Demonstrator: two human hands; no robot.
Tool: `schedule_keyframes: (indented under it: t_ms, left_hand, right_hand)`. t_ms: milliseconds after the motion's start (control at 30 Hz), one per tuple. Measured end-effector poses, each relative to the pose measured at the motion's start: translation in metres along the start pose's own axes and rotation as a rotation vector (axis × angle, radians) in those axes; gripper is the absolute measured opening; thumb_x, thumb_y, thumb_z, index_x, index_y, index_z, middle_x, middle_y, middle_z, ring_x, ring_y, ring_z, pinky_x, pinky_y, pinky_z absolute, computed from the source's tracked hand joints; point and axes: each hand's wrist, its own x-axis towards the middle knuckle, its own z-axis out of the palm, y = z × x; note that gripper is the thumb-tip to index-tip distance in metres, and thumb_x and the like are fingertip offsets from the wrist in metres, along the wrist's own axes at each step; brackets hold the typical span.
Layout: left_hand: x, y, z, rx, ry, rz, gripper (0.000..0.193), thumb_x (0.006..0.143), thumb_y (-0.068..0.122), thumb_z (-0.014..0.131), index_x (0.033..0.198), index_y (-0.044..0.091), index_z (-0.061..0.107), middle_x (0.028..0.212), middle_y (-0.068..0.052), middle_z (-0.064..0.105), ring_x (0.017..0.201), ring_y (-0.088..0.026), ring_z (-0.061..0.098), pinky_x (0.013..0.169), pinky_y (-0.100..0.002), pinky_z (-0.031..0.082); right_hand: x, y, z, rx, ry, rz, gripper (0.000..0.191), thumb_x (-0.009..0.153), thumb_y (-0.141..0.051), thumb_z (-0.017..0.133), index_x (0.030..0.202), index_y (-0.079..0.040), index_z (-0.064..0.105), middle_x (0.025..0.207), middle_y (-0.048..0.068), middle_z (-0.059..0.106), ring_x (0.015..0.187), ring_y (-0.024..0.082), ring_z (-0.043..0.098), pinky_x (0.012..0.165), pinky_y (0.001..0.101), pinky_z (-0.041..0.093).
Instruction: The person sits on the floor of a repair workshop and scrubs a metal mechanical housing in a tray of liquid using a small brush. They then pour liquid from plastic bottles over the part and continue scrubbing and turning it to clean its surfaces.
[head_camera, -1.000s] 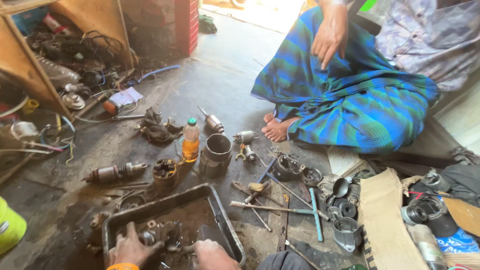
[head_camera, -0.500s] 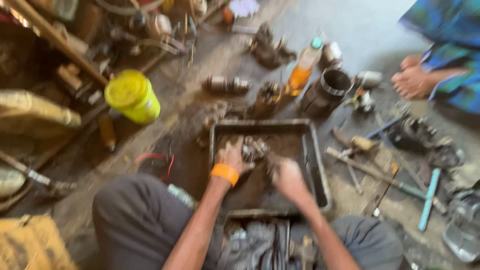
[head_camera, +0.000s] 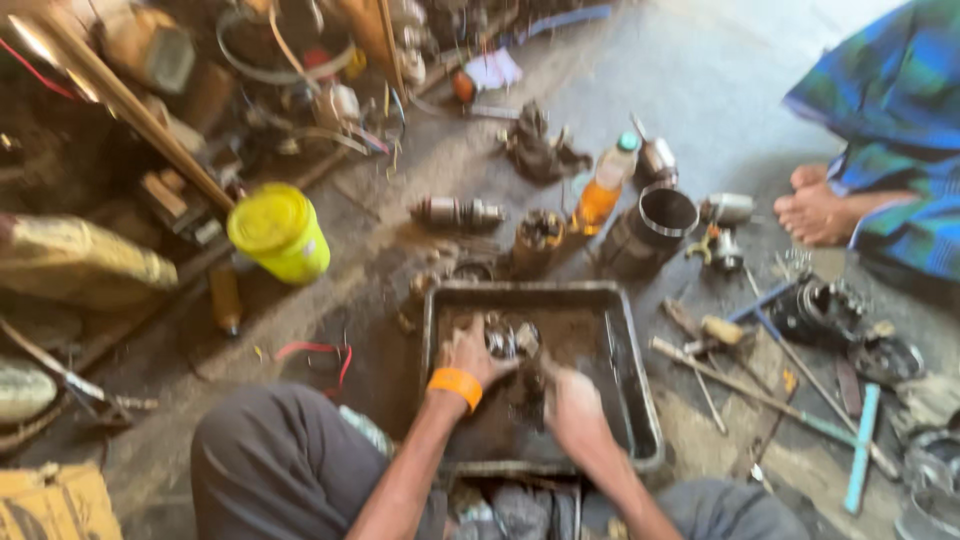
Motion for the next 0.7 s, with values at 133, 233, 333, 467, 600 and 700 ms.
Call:
schedule_keyframes:
  t_ms: [133,233,333,467,600,700]
  left_hand:
    - [-0.002,0.004,0.001,-0.022,-0.141,-0.195,0.117,0.061,0.051,0.094,0.153,0.013,0.034,0.130,-0.034,0.058,0.124,-0.050,0.056,0.106,-0.052,0.047]
    - [-0.009,0.003,0.000,-0.039,-0.121,-0.164,0.105,0.062,0.051,0.094,0.145,0.008,0.046,0.130,-0.031,0.062,0.125,-0.049,0.058,0.109,-0.051,0.047]
    - [-0.001,0.002,-0.015,-0.076,-0.099,-0.112,0.102,0.060,0.050,0.095,0.141,0.009,0.049,0.131,-0.028,0.064,0.124,-0.048,0.060,0.109,-0.052,0.047]
    - [-0.014,0.013,-0.032,0.001,-0.174,-0.093,0.105,0.060,0.039,0.096,0.150,0.023,0.043,0.144,-0.027,0.051,0.120,-0.050,0.059,0.102,-0.054,0.049]
    - [-0.023,0.022,-0.044,0.061,-0.218,-0.065,0.106,0.064,0.032,0.097,0.153,0.034,0.040,0.156,-0.026,0.037,0.122,-0.052,0.056,0.104,-0.054,0.049]
    - [-0.023,0.023,-0.042,0.108,-0.341,-0.102,0.103,0.065,0.022,0.092,0.153,0.039,0.040,0.157,-0.016,0.039,0.129,-0.049,0.054,0.109,-0.054,0.047]
  right_hand:
    - [0.003,-0.014,-0.007,-0.083,0.062,-0.120,0.062,0.078,0.005,0.054,0.138,-0.007,0.062,0.094,0.027,0.069,0.088,0.043,0.068,0.079,0.0509,0.055]
    - [0.005,-0.028,-0.015,-0.050,-0.091,0.024,0.042,0.097,-0.005,0.051,0.137,-0.007,0.061,0.096,0.025,0.069,0.092,0.043,0.068,0.081,0.0517,0.054]
    - [-0.002,-0.037,-0.027,-0.111,-0.147,0.008,0.056,0.082,-0.006,0.056,0.138,-0.008,0.059,0.089,0.027,0.068,0.088,0.045,0.067,0.079,0.0534,0.053]
    - [0.010,-0.033,-0.036,-0.078,-0.127,0.036,0.041,0.095,-0.008,0.052,0.134,-0.006,0.062,0.093,0.028,0.069,0.089,0.044,0.068,0.079,0.0525,0.054]
    - [0.017,-0.020,-0.023,-0.023,-0.053,0.029,0.041,0.094,-0.006,0.054,0.133,-0.002,0.062,0.093,0.029,0.069,0.090,0.045,0.068,0.079,0.0528,0.054]
    - [0.007,-0.008,-0.015,-0.009,-0.108,0.101,0.043,0.091,-0.006,0.057,0.134,-0.003,0.062,0.095,0.029,0.069,0.088,0.044,0.070,0.080,0.0520,0.054]
